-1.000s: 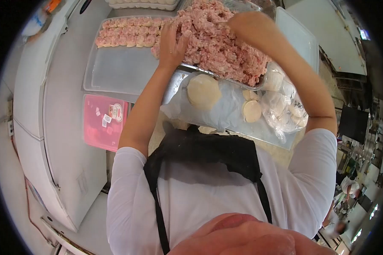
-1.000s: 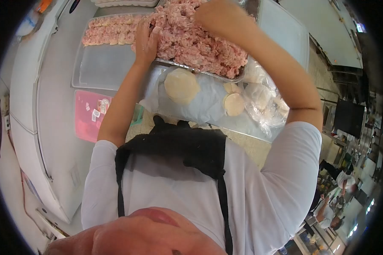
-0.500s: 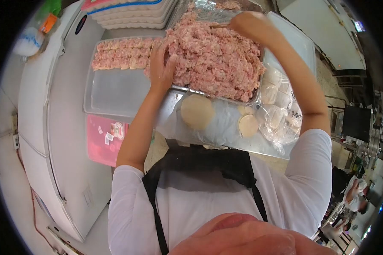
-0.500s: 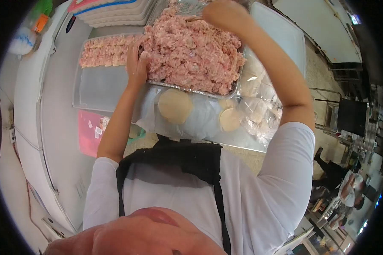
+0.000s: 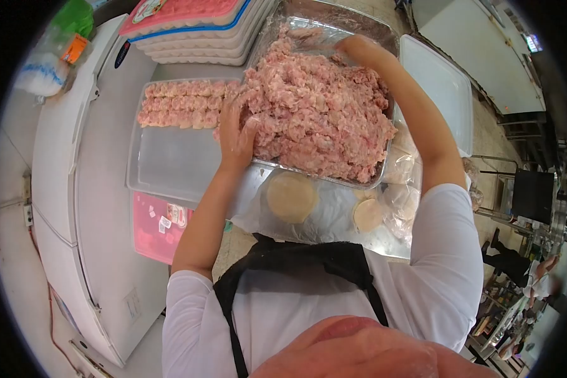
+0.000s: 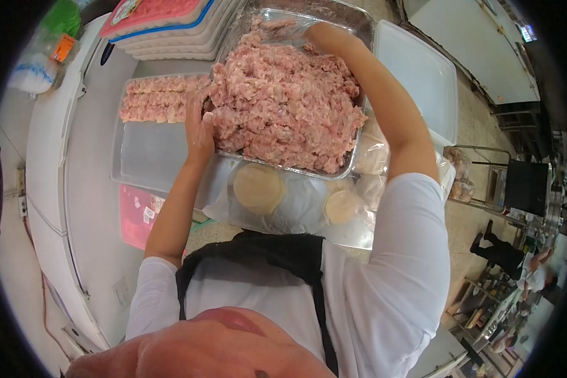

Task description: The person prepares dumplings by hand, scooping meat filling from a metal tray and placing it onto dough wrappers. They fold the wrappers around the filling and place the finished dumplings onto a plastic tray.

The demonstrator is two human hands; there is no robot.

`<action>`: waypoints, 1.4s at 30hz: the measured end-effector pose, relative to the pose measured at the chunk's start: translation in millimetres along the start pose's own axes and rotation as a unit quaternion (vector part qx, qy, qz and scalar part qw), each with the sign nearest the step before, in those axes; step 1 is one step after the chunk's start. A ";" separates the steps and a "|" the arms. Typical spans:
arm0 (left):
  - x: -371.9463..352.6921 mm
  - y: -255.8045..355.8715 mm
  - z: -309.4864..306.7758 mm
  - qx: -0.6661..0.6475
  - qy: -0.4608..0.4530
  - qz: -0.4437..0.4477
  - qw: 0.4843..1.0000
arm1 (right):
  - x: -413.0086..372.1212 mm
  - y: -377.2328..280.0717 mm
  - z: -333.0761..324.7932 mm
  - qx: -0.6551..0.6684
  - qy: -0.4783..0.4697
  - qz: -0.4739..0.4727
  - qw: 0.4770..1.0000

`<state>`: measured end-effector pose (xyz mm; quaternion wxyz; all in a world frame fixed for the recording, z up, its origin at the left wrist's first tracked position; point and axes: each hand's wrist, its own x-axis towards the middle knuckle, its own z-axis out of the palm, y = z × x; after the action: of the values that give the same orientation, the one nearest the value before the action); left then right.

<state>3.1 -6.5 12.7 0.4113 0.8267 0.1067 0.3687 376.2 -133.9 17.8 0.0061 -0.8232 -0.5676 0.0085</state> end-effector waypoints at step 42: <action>-4.1 2.1 2.1 -0.018 0.017 -0.031 0.999 | 53.0 -58.2 -17.8 -0.144 0.095 -0.097 0.980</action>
<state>1.4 -11.2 11.3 0.4359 0.8089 0.1327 0.3715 341.0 -63.7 36.3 -0.0575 -0.7533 -0.6373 -0.1518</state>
